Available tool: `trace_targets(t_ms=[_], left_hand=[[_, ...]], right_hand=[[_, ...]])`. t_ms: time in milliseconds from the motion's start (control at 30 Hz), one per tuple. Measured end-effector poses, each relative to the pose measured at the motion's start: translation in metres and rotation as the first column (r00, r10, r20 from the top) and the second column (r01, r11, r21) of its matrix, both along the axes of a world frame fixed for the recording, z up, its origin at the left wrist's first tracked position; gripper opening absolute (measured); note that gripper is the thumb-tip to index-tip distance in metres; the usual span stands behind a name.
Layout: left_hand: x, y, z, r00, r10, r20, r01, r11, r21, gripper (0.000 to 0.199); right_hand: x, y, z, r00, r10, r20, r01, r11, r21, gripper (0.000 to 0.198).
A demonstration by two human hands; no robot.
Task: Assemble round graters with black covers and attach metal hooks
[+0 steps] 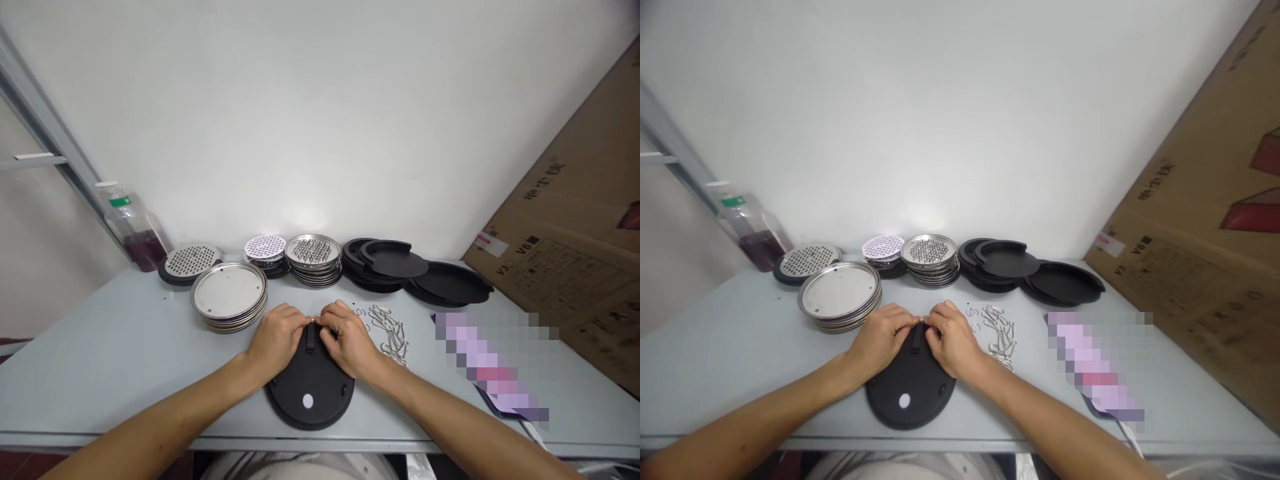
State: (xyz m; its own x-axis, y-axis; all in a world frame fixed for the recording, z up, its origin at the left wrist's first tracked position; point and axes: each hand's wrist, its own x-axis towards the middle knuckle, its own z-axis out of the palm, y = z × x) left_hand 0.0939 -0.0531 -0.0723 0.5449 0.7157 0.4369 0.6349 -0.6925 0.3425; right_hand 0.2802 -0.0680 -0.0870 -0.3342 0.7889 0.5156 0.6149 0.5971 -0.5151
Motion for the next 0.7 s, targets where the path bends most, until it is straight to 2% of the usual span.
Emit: trace_targets(t_ms=[533,700], left_hand=[[-0.0022,0.0002,0.0004,0.997,-0.019,0.072,0.021,0.999,-0.029,0.024],[-0.0039,0.0034,0.0022,0.993,-0.024,0.113,0.032,0.997,-0.072,0.023]], right_hand=[[-0.0011,-0.0026,0.006,0.996,-0.082,0.03,0.083,0.995,-0.048,0.024],[0.0044,0.0045,0.0065,0.996,-0.077,-0.034,0.074,0.995,-0.072,0.026]])
